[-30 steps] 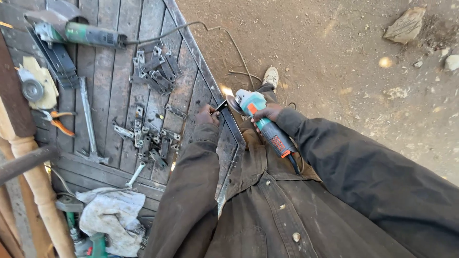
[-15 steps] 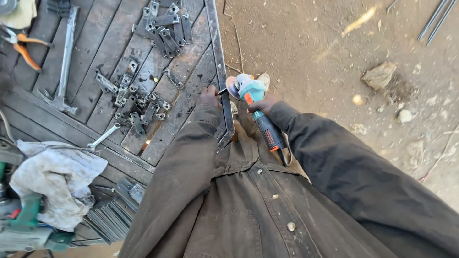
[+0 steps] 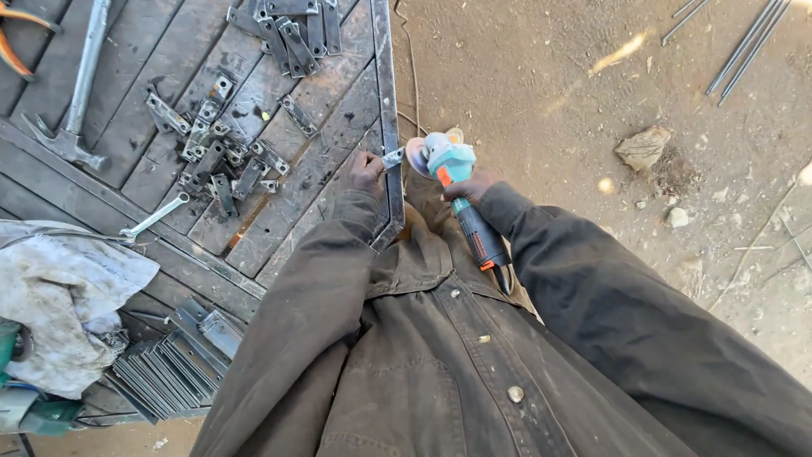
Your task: Using a handheld angle grinder to smooth the edges of metal brackets on a fabrication table.
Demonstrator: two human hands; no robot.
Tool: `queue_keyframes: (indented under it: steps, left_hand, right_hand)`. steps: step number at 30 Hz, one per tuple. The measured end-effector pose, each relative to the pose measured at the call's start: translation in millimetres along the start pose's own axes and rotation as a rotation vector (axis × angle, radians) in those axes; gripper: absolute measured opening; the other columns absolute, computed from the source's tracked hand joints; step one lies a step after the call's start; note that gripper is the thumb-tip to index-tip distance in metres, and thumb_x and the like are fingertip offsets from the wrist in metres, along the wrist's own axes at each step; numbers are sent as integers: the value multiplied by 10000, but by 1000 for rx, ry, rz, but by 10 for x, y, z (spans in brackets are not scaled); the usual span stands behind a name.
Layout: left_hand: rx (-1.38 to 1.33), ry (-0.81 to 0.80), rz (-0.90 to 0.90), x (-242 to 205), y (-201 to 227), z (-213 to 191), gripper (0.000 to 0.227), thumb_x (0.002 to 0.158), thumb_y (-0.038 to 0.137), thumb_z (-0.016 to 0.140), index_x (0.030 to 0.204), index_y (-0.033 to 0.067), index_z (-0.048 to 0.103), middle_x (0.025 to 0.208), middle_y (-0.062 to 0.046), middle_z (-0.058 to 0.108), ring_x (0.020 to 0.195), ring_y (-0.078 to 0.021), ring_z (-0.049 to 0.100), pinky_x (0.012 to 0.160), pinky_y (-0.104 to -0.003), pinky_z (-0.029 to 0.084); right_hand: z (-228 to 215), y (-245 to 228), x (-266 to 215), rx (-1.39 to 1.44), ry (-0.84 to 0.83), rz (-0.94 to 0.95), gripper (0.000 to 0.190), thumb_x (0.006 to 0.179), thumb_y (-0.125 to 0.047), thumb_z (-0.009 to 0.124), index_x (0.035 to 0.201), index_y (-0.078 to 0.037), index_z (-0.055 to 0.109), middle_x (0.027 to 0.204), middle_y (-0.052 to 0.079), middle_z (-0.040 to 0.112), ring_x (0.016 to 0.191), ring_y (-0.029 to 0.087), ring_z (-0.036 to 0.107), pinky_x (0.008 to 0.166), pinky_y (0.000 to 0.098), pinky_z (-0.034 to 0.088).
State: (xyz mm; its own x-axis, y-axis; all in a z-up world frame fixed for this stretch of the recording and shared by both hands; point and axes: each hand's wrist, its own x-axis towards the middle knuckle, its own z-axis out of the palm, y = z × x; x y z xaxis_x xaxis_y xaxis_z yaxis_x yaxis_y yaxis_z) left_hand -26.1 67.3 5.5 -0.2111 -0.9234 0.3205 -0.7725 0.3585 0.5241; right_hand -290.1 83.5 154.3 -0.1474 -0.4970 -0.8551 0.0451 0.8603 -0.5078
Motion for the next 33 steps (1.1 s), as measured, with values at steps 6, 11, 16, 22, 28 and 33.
queue_keyframes:
  steps: [6,11,16,22,28,33]
  left_hand:
    - [40,-43,-41,-52,15,11,201,659,171,843,706,201,650,762,-30,543,714,-337,640,580,-479,551]
    - [-19,-72,-90,-49,74,-38,193,683,160,848,722,200,664,733,-39,543,711,-358,644,587,-478,544]
    - [34,-55,-90,-94,70,22,172,665,181,834,701,221,670,722,-58,550,678,-352,645,572,-486,528]
    - [-24,-108,-179,-14,108,-15,153,695,237,865,754,215,726,749,-87,618,742,-376,690,630,-505,561]
    - [-243,50,-800,545,236,-392,114,774,387,818,768,303,741,746,14,723,883,-225,740,766,-353,587]
    - [-704,224,-1369,1678,747,-1803,964,786,108,885,1595,175,363,1487,-157,602,825,-189,779,547,-220,677]
  right_hand:
    - [-35,41,-74,-396,2,-52,560,554,-40,858,1057,24,620,894,264,693,869,491,721,647,583,574]
    - [-90,-246,-495,-487,4,-67,599,569,-55,856,1108,33,609,997,266,689,1024,483,690,791,561,530]
    - [101,-309,-522,-575,-2,-55,482,625,-44,827,1070,-33,640,988,219,701,914,416,714,867,501,590]
    - [87,-434,-750,-783,30,-59,611,643,-232,852,1167,-13,625,1085,239,708,1132,438,681,926,523,556]
    - [-354,265,-183,-628,56,-64,546,549,-209,857,1028,-22,674,963,215,716,1024,396,711,839,518,530]
    - [-465,-40,-539,-783,81,109,585,603,-286,840,1093,-23,658,894,132,667,768,262,627,650,397,503]
